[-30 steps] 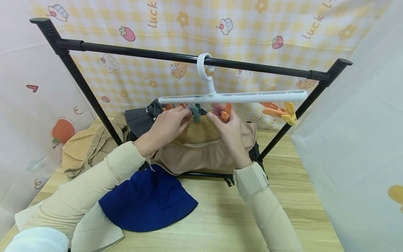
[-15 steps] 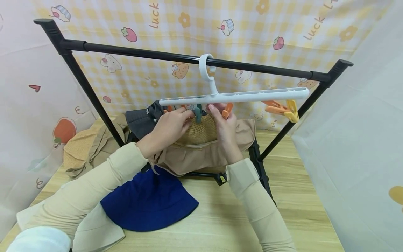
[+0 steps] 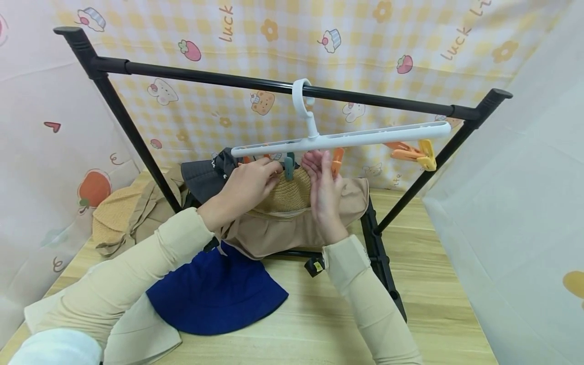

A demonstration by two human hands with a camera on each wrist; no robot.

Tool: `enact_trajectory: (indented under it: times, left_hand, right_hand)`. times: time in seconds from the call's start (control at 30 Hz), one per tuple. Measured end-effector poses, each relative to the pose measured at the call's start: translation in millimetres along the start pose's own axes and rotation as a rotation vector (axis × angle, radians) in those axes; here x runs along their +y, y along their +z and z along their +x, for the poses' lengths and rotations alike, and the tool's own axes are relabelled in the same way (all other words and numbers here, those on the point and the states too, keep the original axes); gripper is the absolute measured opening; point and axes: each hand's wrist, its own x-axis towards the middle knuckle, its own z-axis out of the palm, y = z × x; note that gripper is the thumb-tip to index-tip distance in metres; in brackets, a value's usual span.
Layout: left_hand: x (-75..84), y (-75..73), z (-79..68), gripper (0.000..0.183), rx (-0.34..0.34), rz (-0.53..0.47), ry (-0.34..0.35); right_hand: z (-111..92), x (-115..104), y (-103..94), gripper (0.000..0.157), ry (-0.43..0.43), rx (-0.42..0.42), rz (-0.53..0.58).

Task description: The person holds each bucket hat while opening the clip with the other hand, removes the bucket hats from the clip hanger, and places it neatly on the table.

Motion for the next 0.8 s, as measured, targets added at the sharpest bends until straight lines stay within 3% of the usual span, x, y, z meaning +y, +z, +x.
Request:
enact_trajectory:
  times: [0.3,0.57,0.67,0.8]
  left_hand:
    - [-1.7,-1.1,-0.7,0.010,0.007,0.002,0.002]
    - [-2.5,-1.0,0.1,0.010,0.011,0.006,-0.005]
    - [-2.7,-1.2,0.0,0.010,0.006,0.006,-0.010]
    - [-3.2,-1.2,0.2,0.010,-0.002,0.011,-0.015]
  right_hand:
    - [-2.1,2.9,2.7,0.041,0.010,0.008,0.016]
    - [-1.1,2.1,-0.9,0.045,0.075,0.005,0.112]
    - [-1.5,1.6,-0.8,0.051,0.084,-0.017,0.027]
    - [-2.3,1.3,3.4,0.035,0.034,-0.070,-0.244]
